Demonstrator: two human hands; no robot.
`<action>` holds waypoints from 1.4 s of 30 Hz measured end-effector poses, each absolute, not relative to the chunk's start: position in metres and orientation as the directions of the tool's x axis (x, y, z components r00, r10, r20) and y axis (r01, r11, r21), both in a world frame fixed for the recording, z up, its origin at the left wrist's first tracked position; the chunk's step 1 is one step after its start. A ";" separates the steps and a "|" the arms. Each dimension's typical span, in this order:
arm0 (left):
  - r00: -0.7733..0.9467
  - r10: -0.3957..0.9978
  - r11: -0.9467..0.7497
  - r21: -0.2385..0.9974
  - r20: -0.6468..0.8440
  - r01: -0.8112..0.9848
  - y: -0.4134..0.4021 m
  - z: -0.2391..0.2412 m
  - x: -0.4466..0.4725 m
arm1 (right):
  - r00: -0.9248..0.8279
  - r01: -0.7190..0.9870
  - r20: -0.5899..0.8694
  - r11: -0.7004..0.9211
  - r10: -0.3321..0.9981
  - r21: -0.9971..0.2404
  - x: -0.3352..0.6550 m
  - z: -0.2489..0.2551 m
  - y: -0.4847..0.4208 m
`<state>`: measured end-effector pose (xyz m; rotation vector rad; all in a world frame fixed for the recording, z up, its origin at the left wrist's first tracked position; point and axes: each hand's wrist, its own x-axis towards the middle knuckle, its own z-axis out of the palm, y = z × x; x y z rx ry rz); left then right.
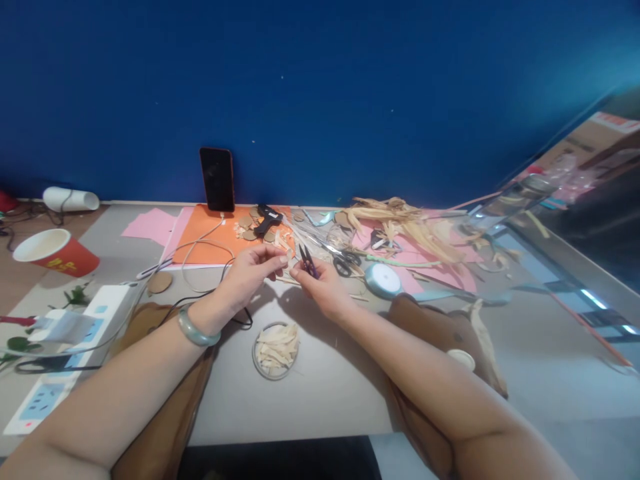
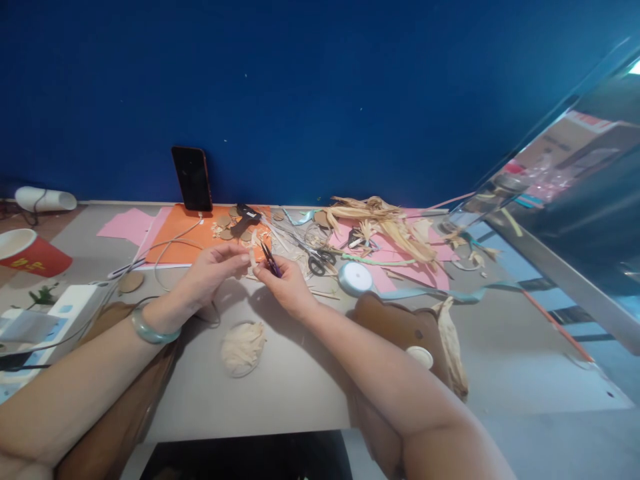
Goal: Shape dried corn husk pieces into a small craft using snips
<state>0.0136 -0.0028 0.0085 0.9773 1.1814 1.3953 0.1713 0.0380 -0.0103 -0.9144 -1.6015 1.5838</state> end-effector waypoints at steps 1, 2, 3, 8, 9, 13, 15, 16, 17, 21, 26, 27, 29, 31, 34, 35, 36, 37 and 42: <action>-0.154 0.988 -0.001 0.983 -0.027 -0.181 -0.003 0.009 0.014 | -0.511 0.020 -0.002 0.010 0.859 -1.000 0.171 -0.010 0.038; -0.155 0.988 -0.002 0.986 -0.025 -0.170 -0.003 0.010 0.014 | -0.515 0.031 -0.005 0.014 0.857 -0.999 0.172 -0.010 0.038; -0.157 0.987 -0.001 0.988 -0.024 -0.157 -0.003 0.010 0.014 | -0.518 0.043 -0.008 0.017 0.855 -0.999 0.172 -0.009 0.038; -0.156 0.987 0.016 0.992 -0.035 -0.122 -0.004 0.011 0.014 | -0.530 0.074 0.028 0.079 0.848 -0.994 0.172 -0.012 0.039; -0.151 0.987 0.028 0.992 -0.047 -0.126 -0.004 0.011 0.014 | -0.531 0.071 0.046 0.098 0.846 -0.993 0.172 -0.014 0.040; -0.096 0.989 0.093 0.981 -0.110 -0.170 -0.006 0.009 0.016 | -0.530 0.045 0.061 0.100 0.845 -0.994 0.170 -0.025 0.040; -0.059 0.990 0.115 0.977 -0.127 -0.177 -0.006 0.008 0.016 | -0.540 0.060 0.051 0.098 0.840 -0.993 0.169 -0.029 0.040; -0.047 0.991 0.119 0.977 -0.129 -0.174 -0.006 0.008 0.017 | -0.550 0.070 0.047 0.102 0.834 -0.992 0.169 -0.030 0.040; -0.039 0.991 0.123 0.978 -0.131 -0.168 -0.006 0.008 0.017 | -0.560 0.073 0.047 0.106 0.827 -0.992 0.169 -0.030 0.039; -0.044 0.989 0.132 0.982 -0.139 -0.135 -0.007 0.010 0.017 | -0.570 0.059 0.048 0.099 0.820 -0.993 0.169 -0.027 0.039; -0.053 0.991 0.118 0.985 -0.126 -0.122 -0.008 0.013 0.018 | -0.578 0.079 0.038 0.103 0.815 -0.992 0.169 -0.024 0.038; -0.053 0.991 0.120 0.986 -0.126 -0.118 -0.008 0.013 0.018 | -0.579 0.085 0.038 0.106 0.814 -0.991 0.169 -0.024 0.039; -0.056 0.990 0.123 0.986 -0.130 -0.109 -0.008 0.014 0.018 | -0.581 0.091 0.037 0.110 0.813 -0.990 0.169 -0.023 0.039; -0.055 0.990 0.123 0.987 -0.129 -0.099 -0.008 0.013 0.018 | -0.586 0.094 0.034 0.110 0.810 -0.990 0.169 -0.023 0.039; -0.052 0.991 0.118 0.989 -0.123 -0.094 -0.008 0.013 0.018 | -0.589 0.105 0.026 0.108 0.807 -0.989 0.169 -0.022 0.039; -0.052 0.991 0.118 0.989 -0.123 -0.092 -0.008 0.013 0.018 | -0.588 0.109 0.025 0.110 0.808 -0.988 0.169 -0.022 0.039; -0.054 0.991 0.118 0.989 -0.123 -0.091 -0.008 0.012 0.018 | -0.587 0.110 0.026 0.111 0.809 -0.988 0.169 -0.021 0.039; -0.054 0.991 0.118 0.989 -0.123 -0.088 -0.008 0.012 0.017 | -0.586 0.107 0.029 0.114 0.810 -0.988 0.169 -0.021 0.039; -0.049 0.992 0.111 0.991 -0.115 -0.076 -0.008 0.011 0.017 | -0.564 0.118 0.051 0.141 0.824 -0.983 0.169 -0.021 0.039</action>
